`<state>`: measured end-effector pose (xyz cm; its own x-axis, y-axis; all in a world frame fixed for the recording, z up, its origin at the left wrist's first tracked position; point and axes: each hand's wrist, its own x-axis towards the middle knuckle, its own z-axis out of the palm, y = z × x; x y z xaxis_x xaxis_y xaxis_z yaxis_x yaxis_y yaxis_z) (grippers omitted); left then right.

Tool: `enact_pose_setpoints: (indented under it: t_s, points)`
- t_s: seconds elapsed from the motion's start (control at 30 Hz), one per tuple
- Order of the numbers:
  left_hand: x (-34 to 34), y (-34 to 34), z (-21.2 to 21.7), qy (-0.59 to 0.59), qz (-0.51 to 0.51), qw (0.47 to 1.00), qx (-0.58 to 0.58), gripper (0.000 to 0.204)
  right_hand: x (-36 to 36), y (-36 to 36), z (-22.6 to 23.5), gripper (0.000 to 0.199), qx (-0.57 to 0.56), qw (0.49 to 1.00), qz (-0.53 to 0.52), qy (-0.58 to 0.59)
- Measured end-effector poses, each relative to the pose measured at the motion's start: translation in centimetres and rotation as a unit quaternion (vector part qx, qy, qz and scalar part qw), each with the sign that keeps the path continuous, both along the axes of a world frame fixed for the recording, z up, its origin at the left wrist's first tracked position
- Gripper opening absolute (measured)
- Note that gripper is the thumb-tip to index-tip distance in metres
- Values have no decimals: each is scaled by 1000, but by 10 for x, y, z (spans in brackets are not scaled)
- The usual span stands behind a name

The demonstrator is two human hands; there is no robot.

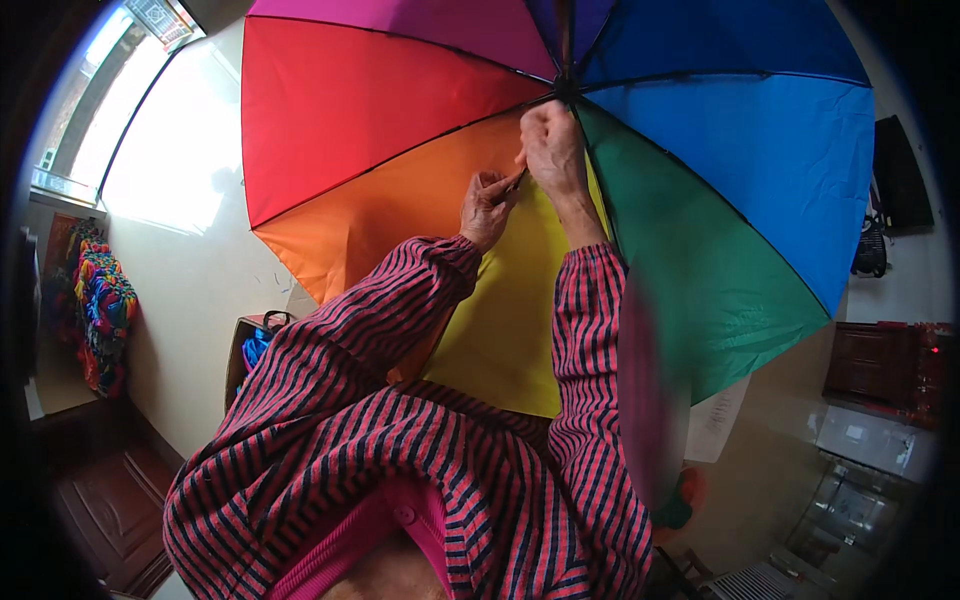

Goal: Repairing the ribs and fabric of a large multicolored umbrella using a needle and thread.

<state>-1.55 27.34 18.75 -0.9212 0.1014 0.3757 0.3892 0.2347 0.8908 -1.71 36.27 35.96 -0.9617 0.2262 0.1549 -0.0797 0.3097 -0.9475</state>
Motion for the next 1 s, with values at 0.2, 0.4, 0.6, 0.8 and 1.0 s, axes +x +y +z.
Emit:
enact_pose_setpoints:
  t_s: [0.2,0.4,0.6,0.8,1.0]
  points:
    - [-3,2,21,59,-34,998,9,21,14,6,-2,13,55,964,-125,228]
    - [-33,1,34,-263,-185,903,284,12,21,26,-15,11,350,926,-22,136]
    - [-26,-3,76,-395,-187,818,374,14,23,31,-38,13,611,790,14,50]
    - [-14,-1,85,-359,-157,839,377,12,15,18,-35,11,511,855,-27,-88]
    - [-18,-3,67,-391,-171,850,309,9,20,38,-38,11,230,972,-25,-42]
